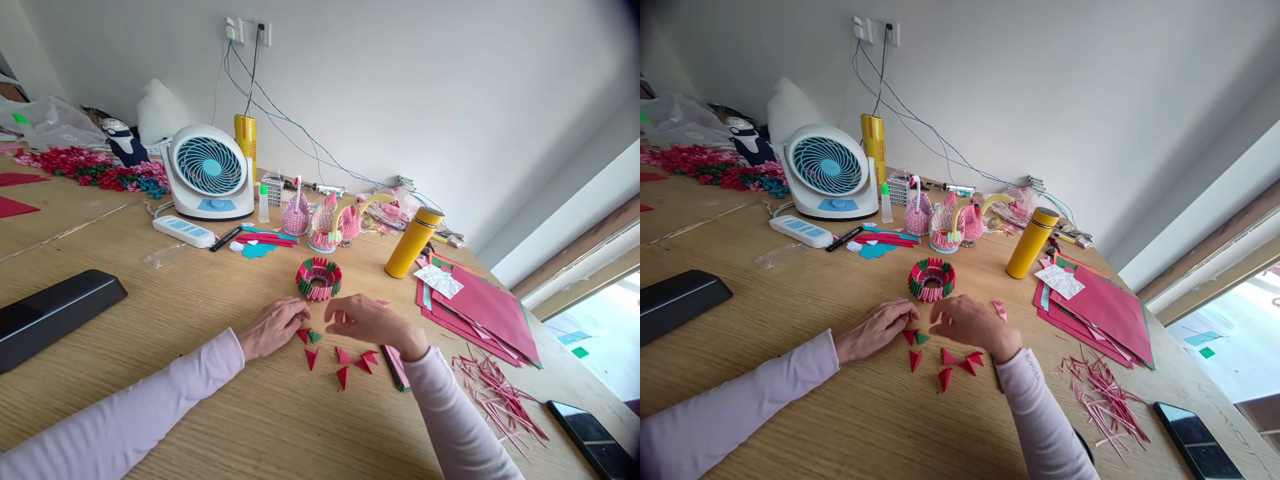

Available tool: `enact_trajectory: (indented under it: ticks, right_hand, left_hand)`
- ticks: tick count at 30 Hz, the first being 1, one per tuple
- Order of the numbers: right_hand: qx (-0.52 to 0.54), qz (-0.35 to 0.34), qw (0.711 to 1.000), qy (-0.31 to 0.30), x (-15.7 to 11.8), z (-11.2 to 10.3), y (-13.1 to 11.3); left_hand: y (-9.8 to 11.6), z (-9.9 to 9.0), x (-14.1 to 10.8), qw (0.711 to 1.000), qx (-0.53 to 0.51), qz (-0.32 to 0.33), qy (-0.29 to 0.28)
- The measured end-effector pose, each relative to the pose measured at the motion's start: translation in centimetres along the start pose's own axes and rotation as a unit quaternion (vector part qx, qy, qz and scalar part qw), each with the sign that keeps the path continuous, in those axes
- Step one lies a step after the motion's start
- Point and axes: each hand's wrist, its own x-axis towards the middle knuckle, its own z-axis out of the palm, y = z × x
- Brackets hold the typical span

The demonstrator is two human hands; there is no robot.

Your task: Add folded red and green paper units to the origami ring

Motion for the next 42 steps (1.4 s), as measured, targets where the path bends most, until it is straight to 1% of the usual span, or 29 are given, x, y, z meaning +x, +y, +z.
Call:
enact_trajectory:
  ticks: [2,4,5,7,10,12,14,17,19,21,22,24,27,28,29,31,34,36,39,40,42]
  right_hand:
    - [-0.026,-0.014,1.000,0.006,0.7,0.9,-1.8]
    - [-0.056,-0.018,0.998,0.013,1.0,1.5,-2.5]
    - [-0.068,-0.016,0.997,0.012,1.1,1.6,-2.4]
    - [-0.090,-0.001,0.996,0.009,0.8,1.3,-1.4]
    - [-0.138,0.066,0.988,0.008,0.0,0.3,0.7]
    - [-0.148,0.095,0.984,0.003,-0.2,-0.1,1.3]
    - [-0.118,0.086,0.989,-0.002,0.0,0.2,1.0]
    - [-0.054,0.031,0.998,-0.010,1.0,1.6,-0.7]
    - [-0.069,0.021,0.997,-0.014,1.5,2.3,-1.5]
    - [-0.101,0.028,0.994,-0.012,1.5,2.2,-1.4]
    - [-0.120,0.045,0.992,-0.012,1.3,1.9,-0.9]
    - [-0.160,0.118,0.980,-0.014,0.6,0.8,0.5]
    - [-0.226,0.240,0.944,0.027,-0.7,-1.0,2.7]
    - [-0.226,0.258,0.939,0.027,-1.1,-1.4,3.1]
    - [-0.218,0.260,0.940,0.030,-1.3,-1.7,3.4]
    - [-0.190,0.242,0.951,0.038,-1.5,-2.0,3.5]
    - [-0.158,0.208,0.964,0.047,-1.4,-1.9,2.8]
    - [-0.138,0.188,0.971,0.044,-1.2,-1.9,2.4]
    - [-0.106,0.166,0.979,0.048,-1.3,-2.3,2.1]
    - [-0.095,0.156,0.982,0.043,-1.4,-2.4,2.0]
    - [-0.072,0.120,0.990,0.013,-1.7,-2.6,1.8]
  left_hand:
    - [0.0,-0.1,0.0,1.000,-0.002,0.007,-0.005]
    - [0.1,-0.1,0.0,1.000,-0.002,0.012,-0.009]
    - [0.1,-0.1,0.0,1.000,-0.001,0.012,-0.009]
    - [0.0,-0.1,-0.1,1.000,0.002,0.010,-0.008]
    - [-0.1,0.0,-0.1,1.000,0.007,0.007,-0.009]
    - [-0.1,0.0,-0.1,1.000,0.006,0.008,-0.009]
    - [-0.2,0.1,-0.2,1.000,0.002,0.009,-0.002]
    - [-0.2,0.1,-0.2,1.000,-0.005,0.003,0.011]
    - [-0.3,0.2,-0.2,1.000,-0.006,0.003,0.012]
    - [-0.4,0.3,-0.2,1.000,-0.003,0.010,0.011]
    - [-0.5,0.3,-0.2,1.000,0.000,0.016,0.011]
    - [-0.5,0.3,-0.2,1.000,0.007,0.022,0.011]
    - [-0.1,0.2,-0.2,1.000,0.005,0.028,-0.002]
    - [0.1,0.0,-0.3,0.999,0.003,0.033,-0.013]
    - [0.3,-0.1,-0.3,0.999,0.003,0.040,-0.027]
    - [0.5,-0.4,-0.4,0.997,0.008,0.057,-0.053]
    - [0.2,-0.4,-0.4,0.995,0.010,0.074,-0.073]
    - [-0.3,-0.3,-0.3,0.994,0.000,0.077,-0.075]
    - [-1.1,0.0,-0.1,0.995,-0.018,0.070,-0.061]
    - [-1.2,0.0,-0.1,0.996,-0.023,0.070,-0.055]
    - [-1.2,0.1,0.0,0.996,-0.031,0.075,-0.046]
